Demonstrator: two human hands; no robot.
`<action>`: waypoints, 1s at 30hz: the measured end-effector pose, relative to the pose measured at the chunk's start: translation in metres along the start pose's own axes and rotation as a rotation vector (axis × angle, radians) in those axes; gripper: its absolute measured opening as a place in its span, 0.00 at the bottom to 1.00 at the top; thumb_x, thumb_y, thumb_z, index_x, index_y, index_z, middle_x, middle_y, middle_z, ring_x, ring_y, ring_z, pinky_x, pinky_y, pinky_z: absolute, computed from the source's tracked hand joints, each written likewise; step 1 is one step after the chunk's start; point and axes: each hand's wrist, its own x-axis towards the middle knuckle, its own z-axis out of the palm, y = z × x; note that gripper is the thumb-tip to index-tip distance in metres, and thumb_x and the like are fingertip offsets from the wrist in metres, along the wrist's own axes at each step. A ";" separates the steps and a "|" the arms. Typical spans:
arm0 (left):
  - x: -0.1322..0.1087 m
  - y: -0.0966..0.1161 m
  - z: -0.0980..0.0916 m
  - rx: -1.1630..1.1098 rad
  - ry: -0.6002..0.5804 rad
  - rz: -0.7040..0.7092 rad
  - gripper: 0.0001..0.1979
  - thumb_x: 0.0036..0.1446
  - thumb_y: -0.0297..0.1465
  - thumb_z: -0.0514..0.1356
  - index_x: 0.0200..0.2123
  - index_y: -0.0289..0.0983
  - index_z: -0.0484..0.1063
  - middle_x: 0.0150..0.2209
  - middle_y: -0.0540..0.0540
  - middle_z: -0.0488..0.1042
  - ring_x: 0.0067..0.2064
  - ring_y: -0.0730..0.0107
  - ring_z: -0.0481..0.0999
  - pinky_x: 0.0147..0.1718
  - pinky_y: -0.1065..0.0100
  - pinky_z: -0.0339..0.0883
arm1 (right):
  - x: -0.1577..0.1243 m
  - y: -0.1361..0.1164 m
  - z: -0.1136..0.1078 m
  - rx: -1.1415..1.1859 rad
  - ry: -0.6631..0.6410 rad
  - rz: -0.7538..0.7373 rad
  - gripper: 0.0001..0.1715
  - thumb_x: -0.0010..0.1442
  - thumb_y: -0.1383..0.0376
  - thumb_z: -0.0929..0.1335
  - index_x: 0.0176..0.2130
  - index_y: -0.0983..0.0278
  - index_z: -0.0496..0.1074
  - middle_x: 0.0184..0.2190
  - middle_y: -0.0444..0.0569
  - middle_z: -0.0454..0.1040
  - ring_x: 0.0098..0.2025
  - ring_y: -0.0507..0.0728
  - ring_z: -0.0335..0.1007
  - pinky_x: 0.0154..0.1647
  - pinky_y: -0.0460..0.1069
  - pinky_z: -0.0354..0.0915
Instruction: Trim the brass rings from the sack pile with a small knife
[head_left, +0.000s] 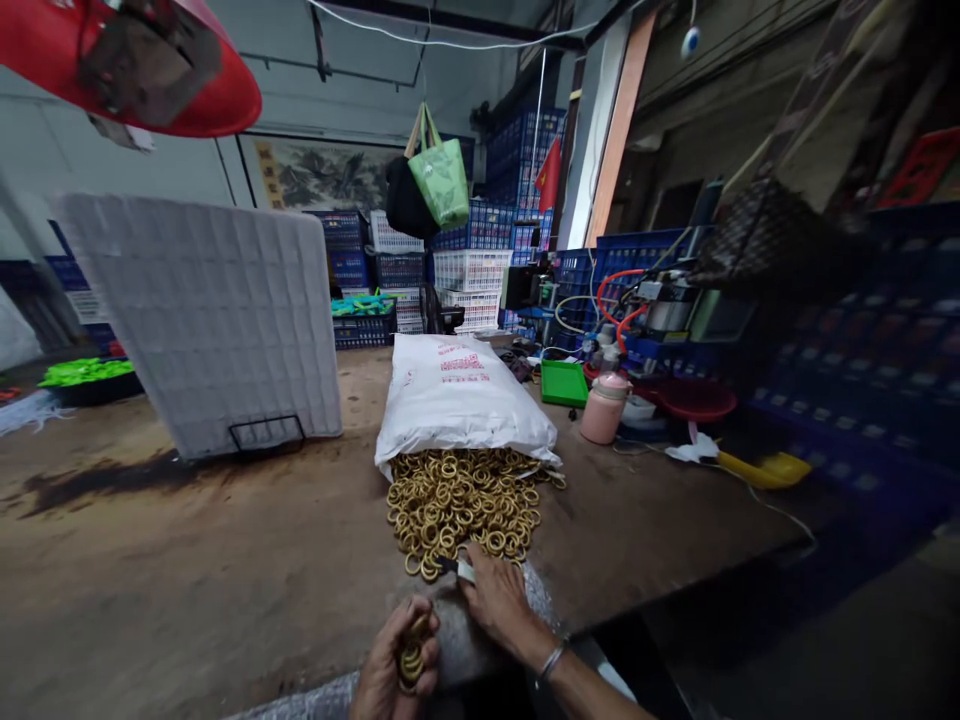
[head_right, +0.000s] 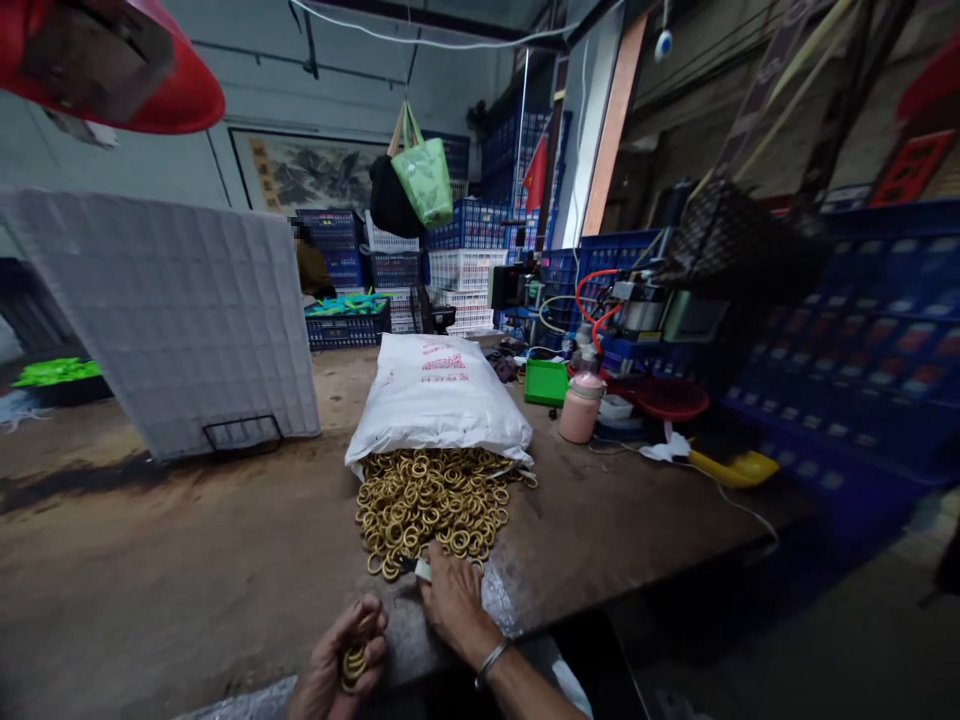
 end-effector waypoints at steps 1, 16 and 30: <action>-0.001 0.000 0.000 -0.021 0.000 0.003 0.19 0.31 0.38 0.70 0.25 0.34 0.68 0.22 0.52 0.69 0.17 0.82 0.62 0.11 0.79 0.47 | 0.000 0.000 -0.001 0.000 0.003 0.001 0.13 0.53 0.67 0.61 0.42 0.62 0.63 0.32 0.49 0.73 0.35 0.57 0.68 0.31 0.48 0.49; 0.021 -0.014 0.013 0.361 0.120 0.234 0.20 0.38 0.46 0.63 0.26 0.36 0.67 0.15 0.54 0.63 0.14 0.79 0.59 0.09 0.79 0.48 | -0.009 -0.018 -0.041 0.301 -0.091 -0.218 0.20 0.39 0.75 0.58 0.34 0.59 0.60 0.24 0.41 0.68 0.27 0.52 0.63 0.27 0.45 0.47; 0.026 -0.011 0.030 0.699 0.159 0.386 0.18 0.41 0.47 0.61 0.21 0.37 0.67 0.14 0.54 0.62 0.15 0.78 0.58 0.14 0.76 0.52 | 0.001 -0.007 -0.030 0.710 -0.141 -0.046 0.10 0.56 0.61 0.59 0.26 0.62 0.61 0.22 0.41 0.64 0.26 0.50 0.59 0.28 0.43 0.53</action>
